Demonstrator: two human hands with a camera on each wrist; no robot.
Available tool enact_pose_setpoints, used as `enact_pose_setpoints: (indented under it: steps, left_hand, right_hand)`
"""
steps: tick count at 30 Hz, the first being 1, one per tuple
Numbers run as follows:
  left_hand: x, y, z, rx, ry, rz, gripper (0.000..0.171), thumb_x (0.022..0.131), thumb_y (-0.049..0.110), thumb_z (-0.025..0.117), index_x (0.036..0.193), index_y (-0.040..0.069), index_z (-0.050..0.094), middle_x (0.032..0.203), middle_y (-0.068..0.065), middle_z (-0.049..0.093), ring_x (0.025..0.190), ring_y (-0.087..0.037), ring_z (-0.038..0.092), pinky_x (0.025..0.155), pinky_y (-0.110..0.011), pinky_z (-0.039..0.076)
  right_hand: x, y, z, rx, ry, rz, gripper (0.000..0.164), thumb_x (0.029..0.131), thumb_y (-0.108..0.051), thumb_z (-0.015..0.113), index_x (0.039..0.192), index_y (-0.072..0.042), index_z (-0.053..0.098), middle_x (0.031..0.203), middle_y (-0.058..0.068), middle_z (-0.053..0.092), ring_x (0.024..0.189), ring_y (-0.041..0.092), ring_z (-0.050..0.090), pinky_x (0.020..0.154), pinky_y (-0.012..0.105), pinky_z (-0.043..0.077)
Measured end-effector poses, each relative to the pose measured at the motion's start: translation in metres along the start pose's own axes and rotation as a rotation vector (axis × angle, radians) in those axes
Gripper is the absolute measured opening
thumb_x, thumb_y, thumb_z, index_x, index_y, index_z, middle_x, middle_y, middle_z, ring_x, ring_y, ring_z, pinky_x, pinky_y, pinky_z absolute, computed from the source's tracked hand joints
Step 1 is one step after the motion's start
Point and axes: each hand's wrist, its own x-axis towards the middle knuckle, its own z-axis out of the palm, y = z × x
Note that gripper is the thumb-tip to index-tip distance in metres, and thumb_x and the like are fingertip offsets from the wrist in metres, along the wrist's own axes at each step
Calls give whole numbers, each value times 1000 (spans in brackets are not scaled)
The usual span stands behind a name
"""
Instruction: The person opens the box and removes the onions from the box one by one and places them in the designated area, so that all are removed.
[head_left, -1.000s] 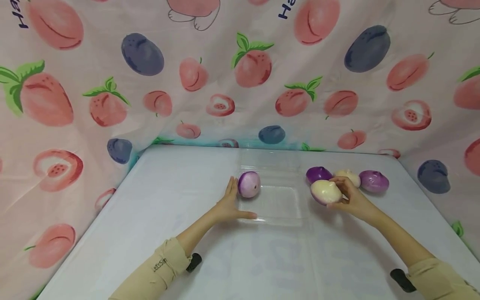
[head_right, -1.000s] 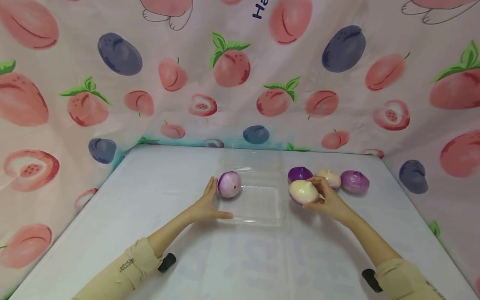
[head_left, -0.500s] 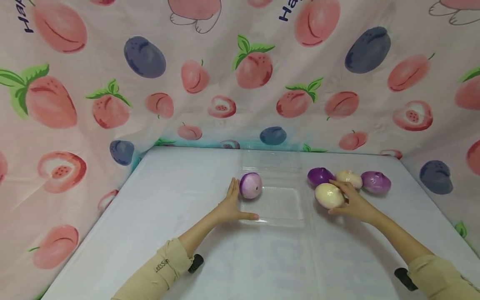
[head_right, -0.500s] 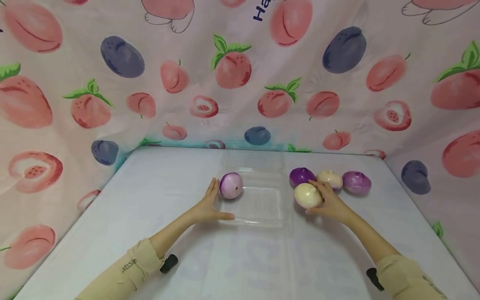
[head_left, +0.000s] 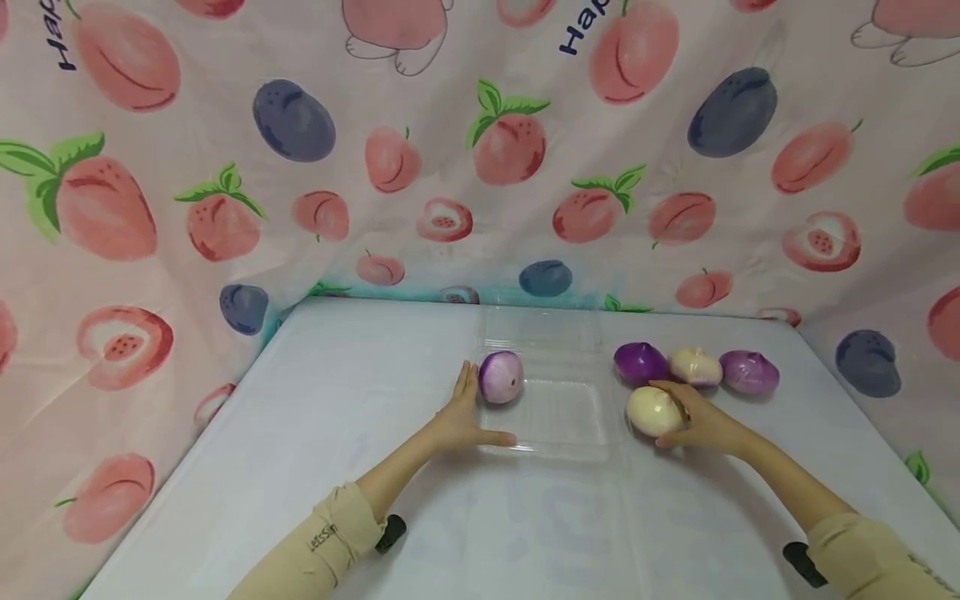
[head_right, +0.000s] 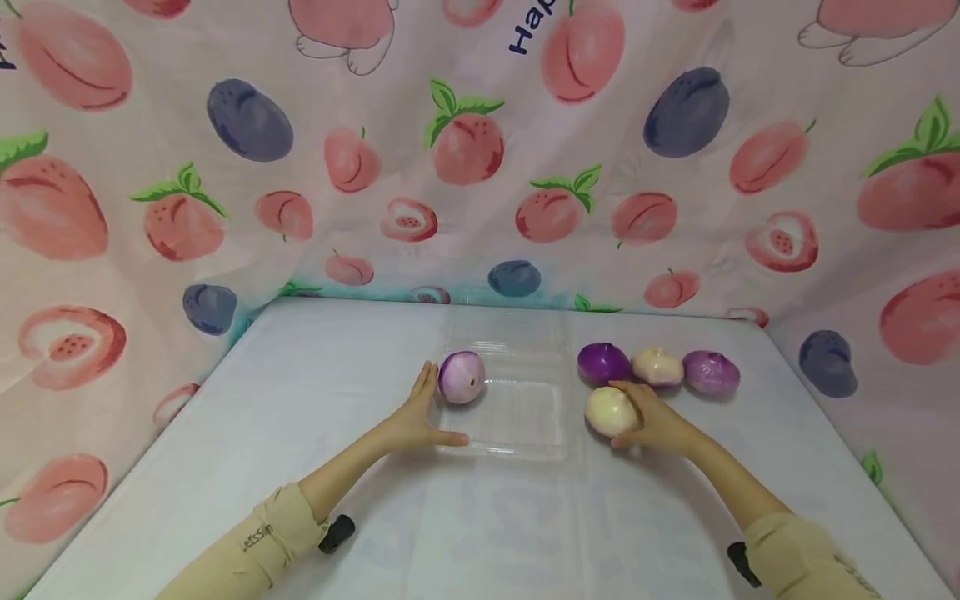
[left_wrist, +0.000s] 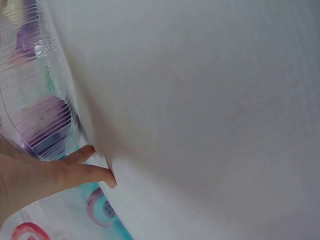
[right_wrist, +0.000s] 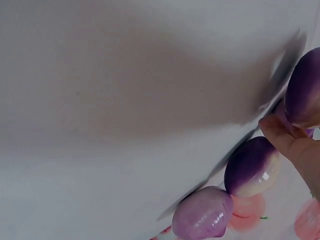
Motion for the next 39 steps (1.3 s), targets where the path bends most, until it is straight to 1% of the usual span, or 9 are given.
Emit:
enact_pose_setpoints:
  steps: [6, 12, 16, 24, 30, 34, 36, 37, 39]
  left_hand:
    - [-1, -1, 0, -2, -2, -9, 130, 67, 48, 81, 150, 4, -8, 157, -14, -18, 146, -33, -2, 115, -51, 21]
    - [-1, -1, -1, 5, -4, -8, 130, 66, 49, 82, 150, 4, -8, 157, -15, -17, 146, -33, -2, 115, -51, 22]
    - [-2, 0, -1, 7, -7, -2, 130, 67, 49, 81, 150, 4, -8, 157, -16, -17, 146, -32, -4, 115, -50, 20]
    - [-1, -1, -1, 15, -6, 9, 130, 67, 50, 81, 150, 3, -7, 157, -17, -17, 146, -33, -4, 115, -50, 20]
    - [-1, -1, -1, 17, -8, 5, 131, 67, 50, 81, 150, 3, -8, 157, -16, -17, 146, -33, -4, 115, -50, 20]
    - [-2, -1, -2, 2, -8, -1, 131, 66, 50, 81, 150, 4, -8, 157, -15, -18, 146, -32, -4, 115, -51, 20]
    - [-1, -1, -2, -6, -10, 2, 131, 66, 50, 81, 150, 4, -8, 157, -15, -18, 146, -33, -4, 115, -52, 20]
    - [-1, -1, -2, -9, -9, 4, 131, 66, 50, 81, 150, 4, -8, 157, -15, -18, 146, -33, -4, 115, -52, 20]
    - [-1, -2, -1, -9, -7, 7, 131, 66, 50, 81, 150, 4, -8, 157, -15, -18, 146, -33, -4, 115, -52, 20]
  right_hand:
    - [1, 4, 2, -33, -28, -17, 85, 73, -13, 79, 137, 13, 29, 136, 41, 29, 123, 57, 33, 96, 69, 30]
    - [2, 3, 3, -23, -39, -37, 87, 72, -13, 80, 137, 15, 28, 134, 42, 30, 123, 58, 32, 96, 71, 28]
    - [2, 3, 3, -27, -33, -47, 88, 71, -12, 81, 136, 15, 28, 134, 43, 30, 123, 58, 31, 96, 71, 26]
    - [1, 2, 6, -35, -7, -48, 95, 68, -12, 82, 138, 16, 23, 137, 44, 25, 125, 61, 26, 97, 72, 23]
    - [2, -1, 5, -31, 8, -10, 94, 70, -14, 81, 139, 14, 24, 140, 45, 19, 126, 62, 21, 99, 73, 21]
    - [3, -3, 3, -58, 29, -15, 89, 71, -14, 80, 137, 15, 28, 138, 45, 23, 126, 61, 25, 99, 71, 23]
    - [3, -4, 2, -79, 44, -20, 85, 72, -14, 80, 135, 14, 32, 136, 43, 29, 124, 58, 31, 98, 70, 28]
    - [3, -5, 2, -93, 55, -24, 82, 72, -14, 80, 134, 14, 34, 134, 42, 33, 120, 56, 36, 96, 67, 32]
    - [3, -7, 1, -102, 70, -26, 78, 72, -14, 80, 132, 13, 37, 131, 40, 38, 115, 52, 42, 93, 64, 37]
